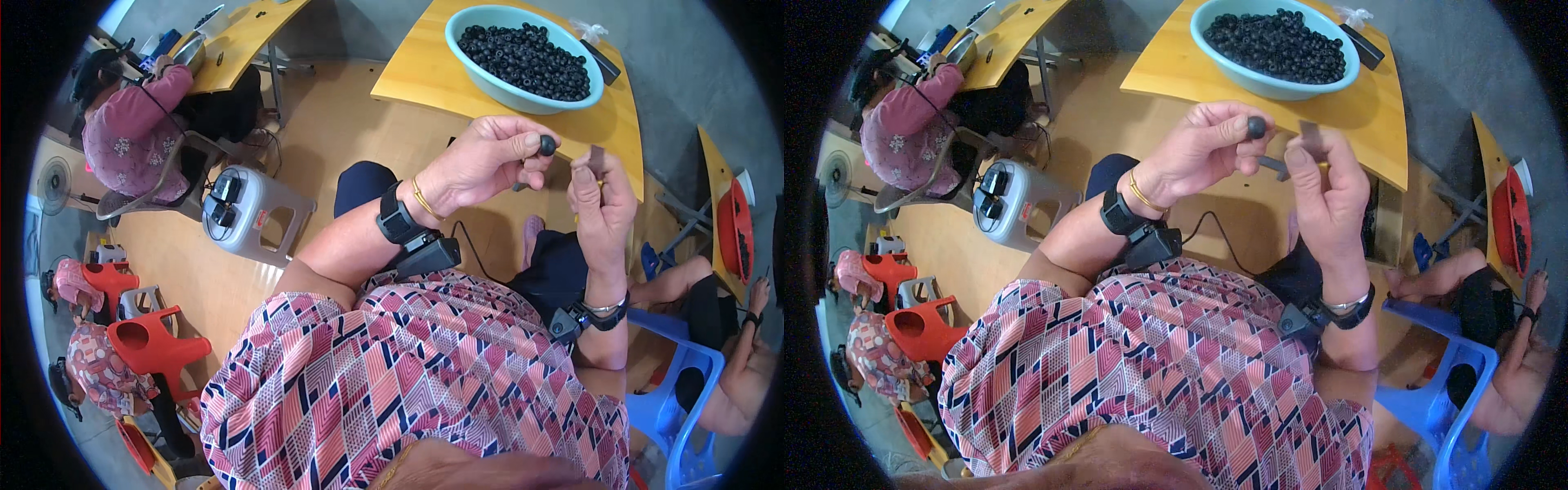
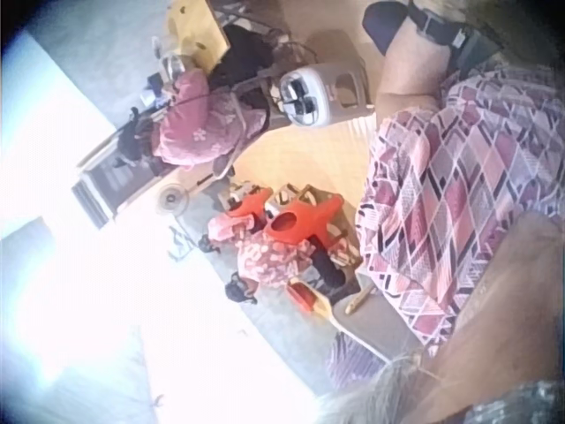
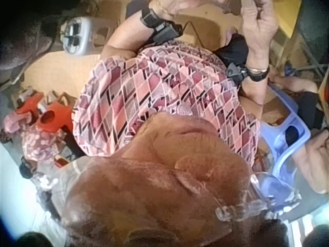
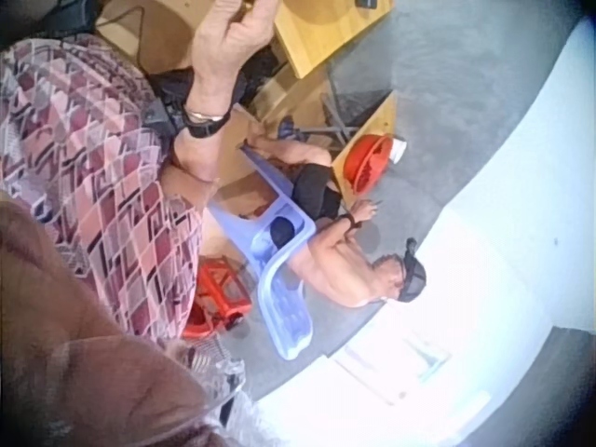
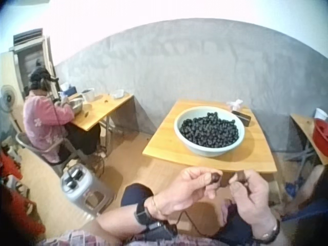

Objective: Inspecting and cleaning small black plastic or rubber components using a hand tool in a manufacturing setting.

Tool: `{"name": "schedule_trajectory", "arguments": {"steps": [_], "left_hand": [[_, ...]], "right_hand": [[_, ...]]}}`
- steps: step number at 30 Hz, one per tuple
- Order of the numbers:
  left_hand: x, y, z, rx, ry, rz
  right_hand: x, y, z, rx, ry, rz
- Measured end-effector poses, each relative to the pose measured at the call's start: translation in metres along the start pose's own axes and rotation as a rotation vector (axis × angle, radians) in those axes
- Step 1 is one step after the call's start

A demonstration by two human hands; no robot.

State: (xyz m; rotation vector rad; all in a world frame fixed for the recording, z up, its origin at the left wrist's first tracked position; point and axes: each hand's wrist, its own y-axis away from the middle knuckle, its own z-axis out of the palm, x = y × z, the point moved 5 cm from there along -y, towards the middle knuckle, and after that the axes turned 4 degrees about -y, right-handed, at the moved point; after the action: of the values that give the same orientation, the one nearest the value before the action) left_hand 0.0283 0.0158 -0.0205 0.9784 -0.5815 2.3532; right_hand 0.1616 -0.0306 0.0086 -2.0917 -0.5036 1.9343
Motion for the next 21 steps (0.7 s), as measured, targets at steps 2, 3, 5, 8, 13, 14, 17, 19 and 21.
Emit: {"name": "schedule_trajectory", "arguments": {"steps": [2, 3, 5, 8, 13, 14, 17, 19, 21], "left_hand": [[-0.002, -0.001, 0.002, -0.024, 0.001, -0.002], [-0.003, 0.001, 0.003, -0.012, 0.017, -0.007], [-0.002, 0.002, 0.005, 0.002, 0.033, -0.011], [0.002, 0.001, 0.012, -0.047, 0.033, 0.008], [0.002, 0.005, 0.018, -0.036, 0.035, -0.003], [0.002, 0.005, 0.017, -0.036, 0.034, -0.002], [0.0, 0.005, 0.017, -0.028, 0.035, 0.017], [-0.003, 0.003, 0.015, -0.022, 0.018, 0.029], [-0.003, 0.002, 0.016, 0.001, 0.024, 0.017]], "right_hand": [[-0.015, -0.001, 0.001, 0.071, 0.139, -0.146], [-0.015, -0.002, 0.003, 0.069, 0.138, -0.146], [-0.021, -0.003, 0.009, 0.042, 0.244, -0.273], [-0.028, -0.003, 0.014, 0.061, 0.24, -0.284], [-0.031, -0.006, 0.021, 0.043, 0.246, -0.377], [-0.033, -0.006, 0.023, 0.055, 0.32, -0.434], [-0.033, -0.006, 0.022, 0.046, 0.311, -0.454], [-0.025, -0.006, 0.022, 0.067, 0.279, -0.477], [-0.02, -0.007, 0.019, 0.087, 0.246, -0.499]]}}
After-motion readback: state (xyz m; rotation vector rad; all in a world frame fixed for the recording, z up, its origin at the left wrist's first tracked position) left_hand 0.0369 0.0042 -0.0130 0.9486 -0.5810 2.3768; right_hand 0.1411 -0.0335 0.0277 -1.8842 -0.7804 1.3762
